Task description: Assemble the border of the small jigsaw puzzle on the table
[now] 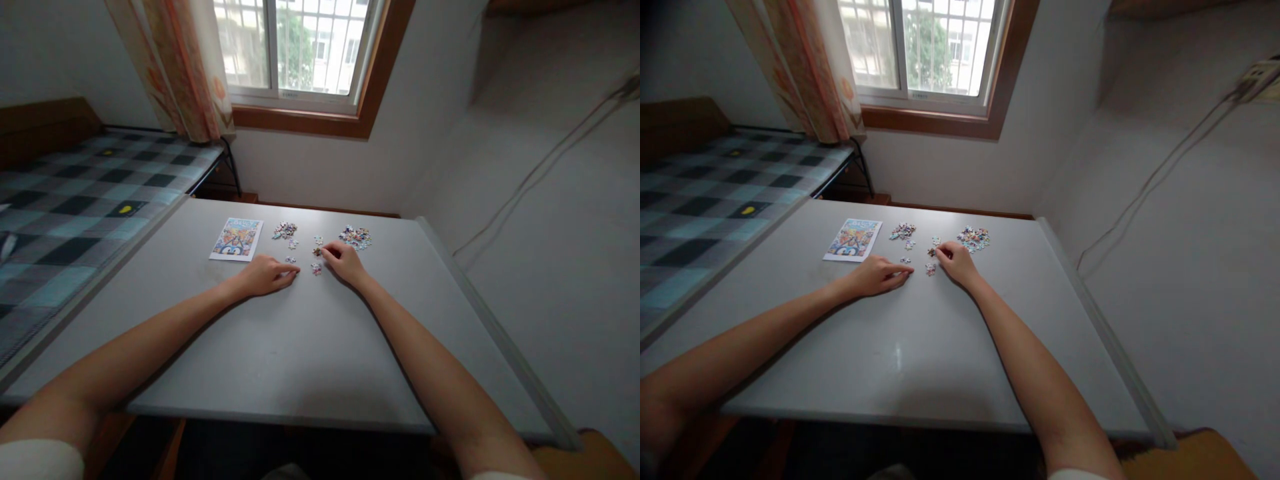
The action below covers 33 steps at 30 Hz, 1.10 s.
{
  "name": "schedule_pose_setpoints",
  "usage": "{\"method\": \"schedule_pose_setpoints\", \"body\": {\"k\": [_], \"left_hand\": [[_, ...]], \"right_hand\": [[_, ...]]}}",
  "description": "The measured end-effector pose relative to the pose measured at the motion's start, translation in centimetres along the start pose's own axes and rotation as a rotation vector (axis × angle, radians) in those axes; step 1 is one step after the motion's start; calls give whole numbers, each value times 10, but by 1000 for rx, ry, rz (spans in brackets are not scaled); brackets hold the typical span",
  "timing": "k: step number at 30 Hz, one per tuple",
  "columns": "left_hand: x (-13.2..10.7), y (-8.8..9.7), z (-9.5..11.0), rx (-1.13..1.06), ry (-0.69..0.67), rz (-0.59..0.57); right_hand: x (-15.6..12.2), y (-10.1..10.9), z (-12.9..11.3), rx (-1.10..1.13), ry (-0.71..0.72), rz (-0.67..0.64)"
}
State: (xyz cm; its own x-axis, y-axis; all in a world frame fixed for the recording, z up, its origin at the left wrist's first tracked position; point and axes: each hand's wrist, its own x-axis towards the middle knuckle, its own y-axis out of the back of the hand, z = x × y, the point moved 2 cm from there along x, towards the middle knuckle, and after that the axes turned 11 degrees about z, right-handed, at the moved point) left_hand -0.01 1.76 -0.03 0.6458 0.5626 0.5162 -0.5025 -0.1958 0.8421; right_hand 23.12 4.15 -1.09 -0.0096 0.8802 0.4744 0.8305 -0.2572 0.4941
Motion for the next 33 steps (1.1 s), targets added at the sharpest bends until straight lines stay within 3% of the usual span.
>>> {"method": "schedule_pose_setpoints", "body": {"k": [33], "left_hand": [[1,-1,-2,-19,35,-7]], "right_hand": [[-1,-2,0,-36,-49,-51]]}}
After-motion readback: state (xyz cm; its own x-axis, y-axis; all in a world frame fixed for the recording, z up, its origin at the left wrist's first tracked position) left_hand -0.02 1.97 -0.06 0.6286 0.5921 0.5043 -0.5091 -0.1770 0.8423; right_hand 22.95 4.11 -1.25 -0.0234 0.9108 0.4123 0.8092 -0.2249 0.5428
